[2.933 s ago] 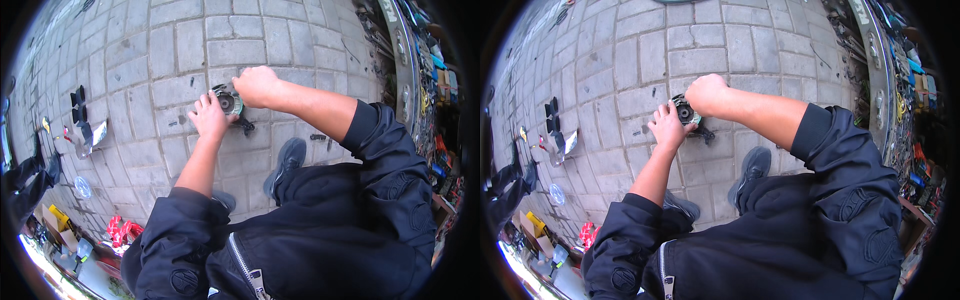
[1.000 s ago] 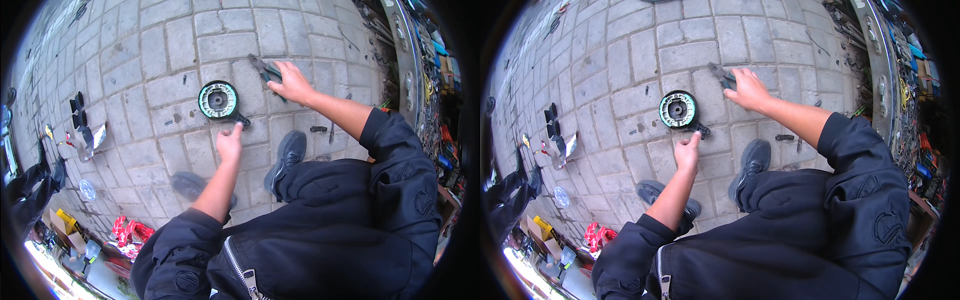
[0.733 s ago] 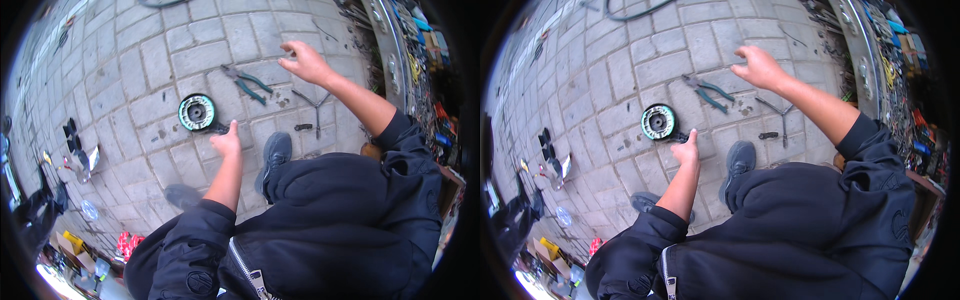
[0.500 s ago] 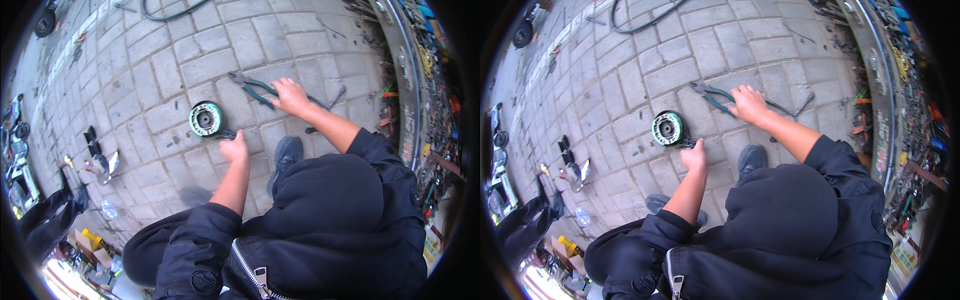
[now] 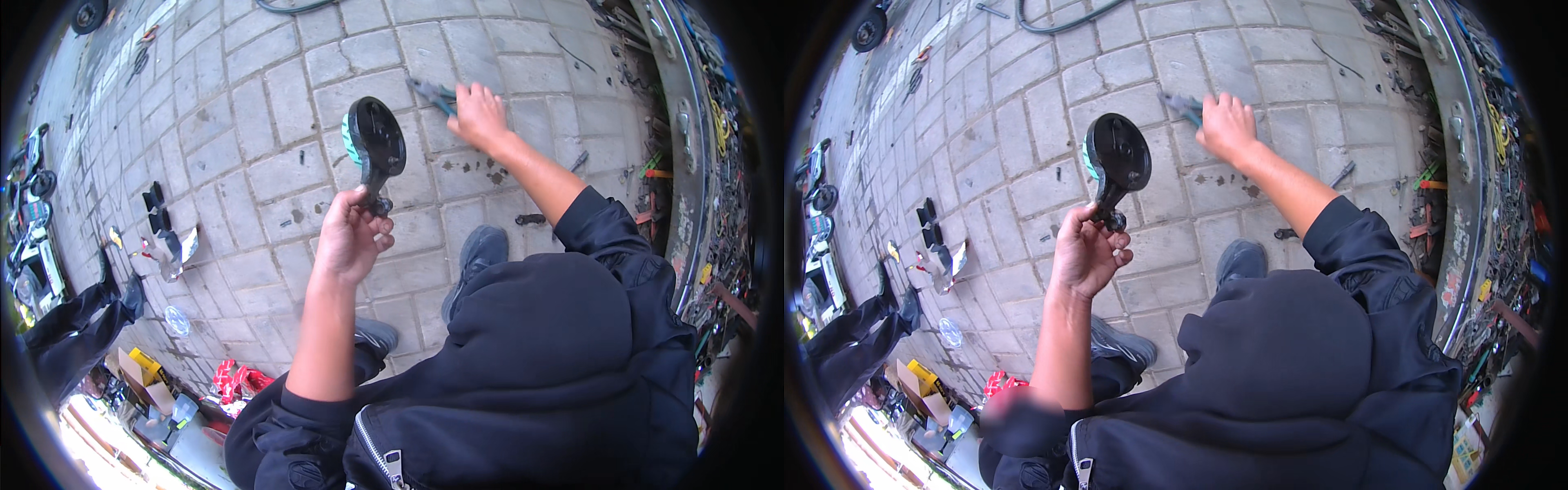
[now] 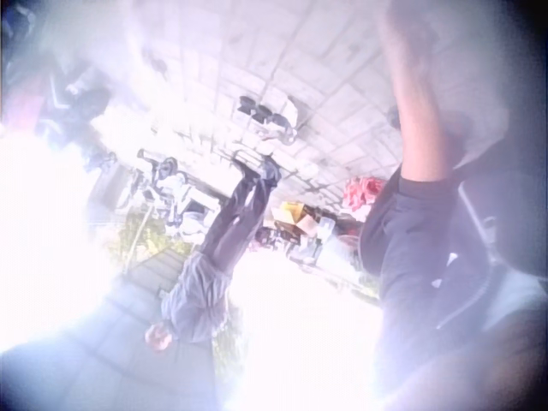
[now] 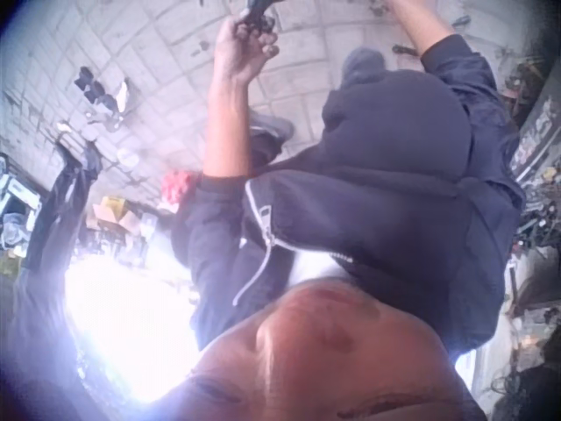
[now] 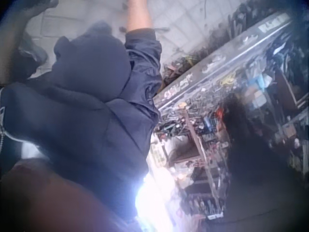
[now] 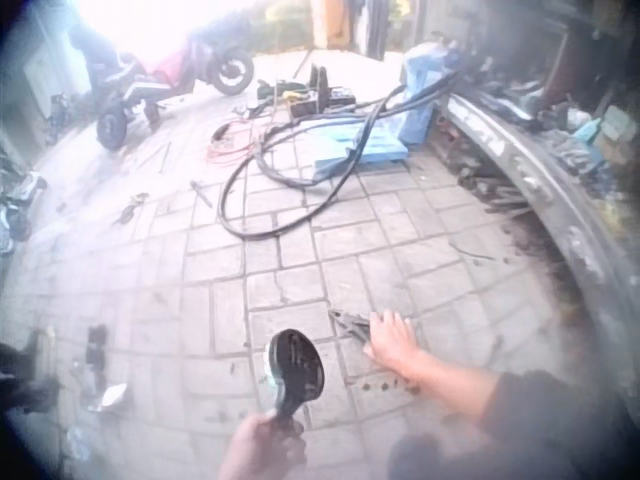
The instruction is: The person unpacks a new brake assembly, removes the plastic wrap, and assembles it with a metal bracket using pliers and a T-handle wrench. The person then installs the assembled brake onto the rear wheel hub of an electric scooter and secures it with a bolt.
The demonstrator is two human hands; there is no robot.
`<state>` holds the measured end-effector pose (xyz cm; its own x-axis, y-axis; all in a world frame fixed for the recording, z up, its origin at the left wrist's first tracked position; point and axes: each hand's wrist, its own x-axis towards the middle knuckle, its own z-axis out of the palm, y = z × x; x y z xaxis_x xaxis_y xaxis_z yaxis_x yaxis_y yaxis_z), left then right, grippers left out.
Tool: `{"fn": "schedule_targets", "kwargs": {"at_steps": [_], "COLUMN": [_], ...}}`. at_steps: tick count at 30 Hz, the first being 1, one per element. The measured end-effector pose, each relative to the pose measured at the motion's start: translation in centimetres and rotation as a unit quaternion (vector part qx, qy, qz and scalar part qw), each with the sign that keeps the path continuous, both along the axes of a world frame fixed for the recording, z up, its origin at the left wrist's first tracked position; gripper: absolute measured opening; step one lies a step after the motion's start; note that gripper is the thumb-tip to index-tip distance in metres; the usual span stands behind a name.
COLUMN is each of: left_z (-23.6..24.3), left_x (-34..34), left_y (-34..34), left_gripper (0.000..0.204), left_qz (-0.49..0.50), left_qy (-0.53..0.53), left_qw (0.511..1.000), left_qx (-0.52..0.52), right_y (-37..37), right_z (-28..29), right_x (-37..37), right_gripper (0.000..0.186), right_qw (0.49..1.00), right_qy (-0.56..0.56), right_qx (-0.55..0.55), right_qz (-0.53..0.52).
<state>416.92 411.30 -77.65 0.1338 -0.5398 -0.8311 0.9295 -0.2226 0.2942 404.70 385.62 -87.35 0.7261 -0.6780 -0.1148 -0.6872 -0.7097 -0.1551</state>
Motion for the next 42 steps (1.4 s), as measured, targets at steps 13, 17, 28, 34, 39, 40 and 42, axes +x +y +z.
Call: {"fn": "schedule_targets", "kwargs": {"at_steps": [13, 17, 28, 34, 39, 40, 42], "left_z": [-9.6, -9.7, -8.1, -5.6, -6.6, -7.0, -7.7], "left_x": [5.8, 6.6, 8.1, 7.5, 6.2, 5.4, 2.9], "left_y": [3.8, 3.6, 1.8, 0.7, 2.0, 2.2, 2.3], "left_gripper": [0.047, 0.058, 0.072, 0.070, 0.037, 0.036, 0.037], "left_qz": [-0.139, -0.249, -0.249, -0.193, -0.149, -0.188, -0.253], "left_qy": [0.022, -0.159, -0.611, -0.548, -0.470, -0.441, -0.372], "left_qw": [0.988, 0.915, 0.714, 0.797, 0.852, 0.862, 0.881], "left_qx": [0.064, 0.275, 0.232, 0.166, 0.176, 0.165, 0.148], "right_y": [1.8, 4.0, 11.0, 9.7, 8.7, 8.3, 7.8], "right_z": [2.3, 1.5, -1.1, -2.7, -2.6, -2.1, -0.9], "right_x": [-14.9, -21.3, -25.1, -24.2, -23.4, -22.6, -19.9], "right_gripper": [0.042, 0.035, 0.029, 0.024, 0.016, 0.015, 0.017], "right_qw": [0.958, 0.938, 0.993, 0.995, 0.999, 0.998, 0.989], "right_qy": [-0.137, -0.112, -0.018, 0.009, 0.012, 0.021, 0.042], "right_qx": [0.119, 0.071, 0.078, 0.089, 0.029, 0.035, 0.075], "right_qz": [-0.223, -0.321, -0.081, -0.035, -0.028, -0.052, -0.122]}}
